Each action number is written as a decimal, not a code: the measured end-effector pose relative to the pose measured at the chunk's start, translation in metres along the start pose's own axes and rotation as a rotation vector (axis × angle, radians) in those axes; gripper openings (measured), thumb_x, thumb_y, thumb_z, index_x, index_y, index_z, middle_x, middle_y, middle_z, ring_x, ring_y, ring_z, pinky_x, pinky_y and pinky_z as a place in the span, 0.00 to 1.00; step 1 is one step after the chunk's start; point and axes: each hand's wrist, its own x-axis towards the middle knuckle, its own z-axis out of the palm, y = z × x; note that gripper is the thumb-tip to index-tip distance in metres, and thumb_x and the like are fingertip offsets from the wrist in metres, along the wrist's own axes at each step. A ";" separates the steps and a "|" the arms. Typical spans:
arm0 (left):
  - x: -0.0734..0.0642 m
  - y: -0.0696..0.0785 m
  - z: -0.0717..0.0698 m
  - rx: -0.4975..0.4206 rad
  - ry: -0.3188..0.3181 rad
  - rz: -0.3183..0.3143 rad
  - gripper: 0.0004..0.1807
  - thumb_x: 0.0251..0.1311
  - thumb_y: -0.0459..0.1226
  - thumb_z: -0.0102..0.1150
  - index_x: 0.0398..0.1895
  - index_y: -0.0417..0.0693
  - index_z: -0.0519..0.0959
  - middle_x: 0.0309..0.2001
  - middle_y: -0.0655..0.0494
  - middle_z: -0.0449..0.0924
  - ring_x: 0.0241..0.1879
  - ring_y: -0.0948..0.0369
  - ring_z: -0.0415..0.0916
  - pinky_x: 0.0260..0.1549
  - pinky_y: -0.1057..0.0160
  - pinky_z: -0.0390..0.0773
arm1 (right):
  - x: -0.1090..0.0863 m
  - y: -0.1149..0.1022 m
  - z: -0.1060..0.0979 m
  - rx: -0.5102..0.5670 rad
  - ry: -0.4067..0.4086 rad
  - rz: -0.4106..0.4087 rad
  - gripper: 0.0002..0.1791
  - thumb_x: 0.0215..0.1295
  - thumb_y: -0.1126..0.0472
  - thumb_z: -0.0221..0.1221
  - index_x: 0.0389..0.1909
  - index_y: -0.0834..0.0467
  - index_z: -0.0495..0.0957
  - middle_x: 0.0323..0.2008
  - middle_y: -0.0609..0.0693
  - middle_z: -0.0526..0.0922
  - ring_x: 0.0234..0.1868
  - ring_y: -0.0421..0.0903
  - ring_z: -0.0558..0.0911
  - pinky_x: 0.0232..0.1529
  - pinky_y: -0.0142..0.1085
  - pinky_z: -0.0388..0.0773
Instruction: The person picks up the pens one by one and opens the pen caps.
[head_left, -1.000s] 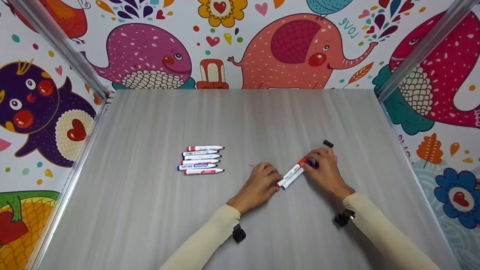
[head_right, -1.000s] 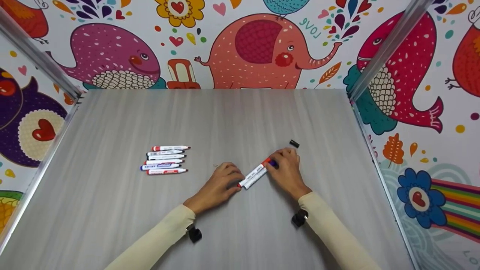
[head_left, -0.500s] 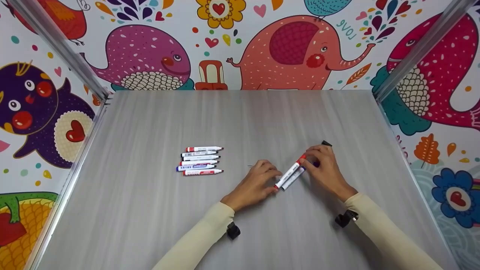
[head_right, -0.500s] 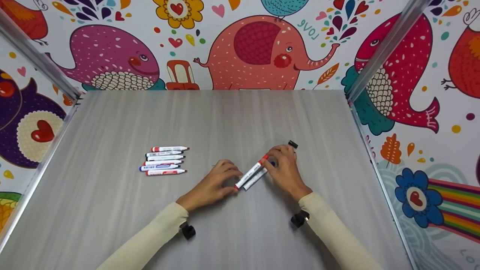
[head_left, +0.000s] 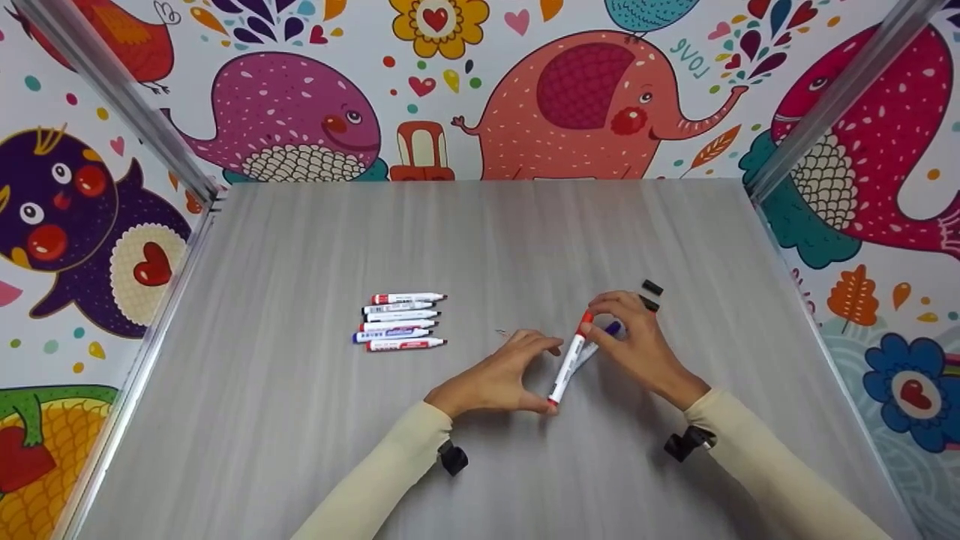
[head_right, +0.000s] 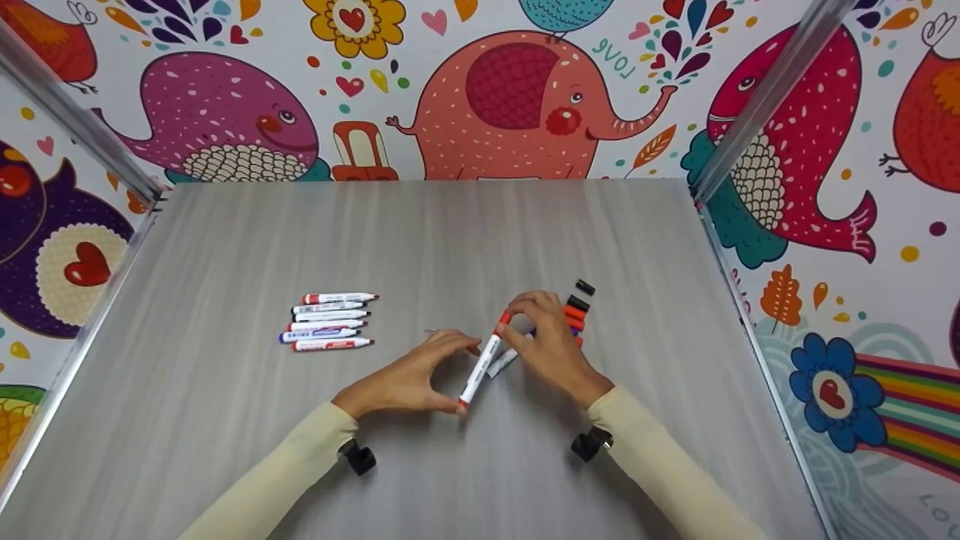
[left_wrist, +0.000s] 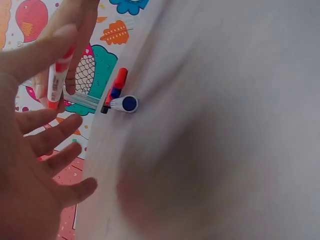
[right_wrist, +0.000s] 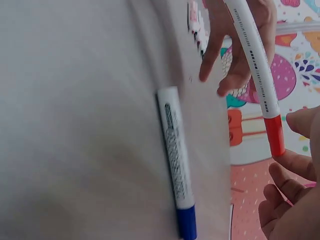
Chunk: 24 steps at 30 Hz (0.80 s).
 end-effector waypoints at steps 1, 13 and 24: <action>-0.001 0.001 0.000 -0.021 -0.019 -0.006 0.53 0.55 0.50 0.87 0.82 0.51 0.70 0.70 0.59 0.75 0.73 0.63 0.64 0.74 0.55 0.70 | 0.000 -0.001 0.001 0.009 -0.003 -0.018 0.09 0.71 0.61 0.75 0.48 0.56 0.90 0.57 0.55 0.86 0.64 0.52 0.78 0.63 0.50 0.72; -0.012 0.014 -0.002 -0.324 -0.163 -0.043 0.61 0.58 0.48 0.85 0.89 0.61 0.53 0.77 0.63 0.71 0.79 0.59 0.65 0.81 0.49 0.60 | 0.000 -0.027 0.009 0.174 -0.091 0.115 0.10 0.74 0.60 0.72 0.52 0.56 0.88 0.49 0.50 0.90 0.45 0.50 0.85 0.47 0.38 0.82; -0.013 0.009 -0.002 -0.680 -0.160 0.006 0.46 0.67 0.38 0.75 0.84 0.47 0.62 0.65 0.51 0.85 0.72 0.41 0.76 0.74 0.38 0.68 | -0.003 -0.036 0.018 0.310 -0.053 0.177 0.13 0.74 0.66 0.71 0.55 0.62 0.83 0.43 0.53 0.90 0.44 0.49 0.86 0.50 0.35 0.81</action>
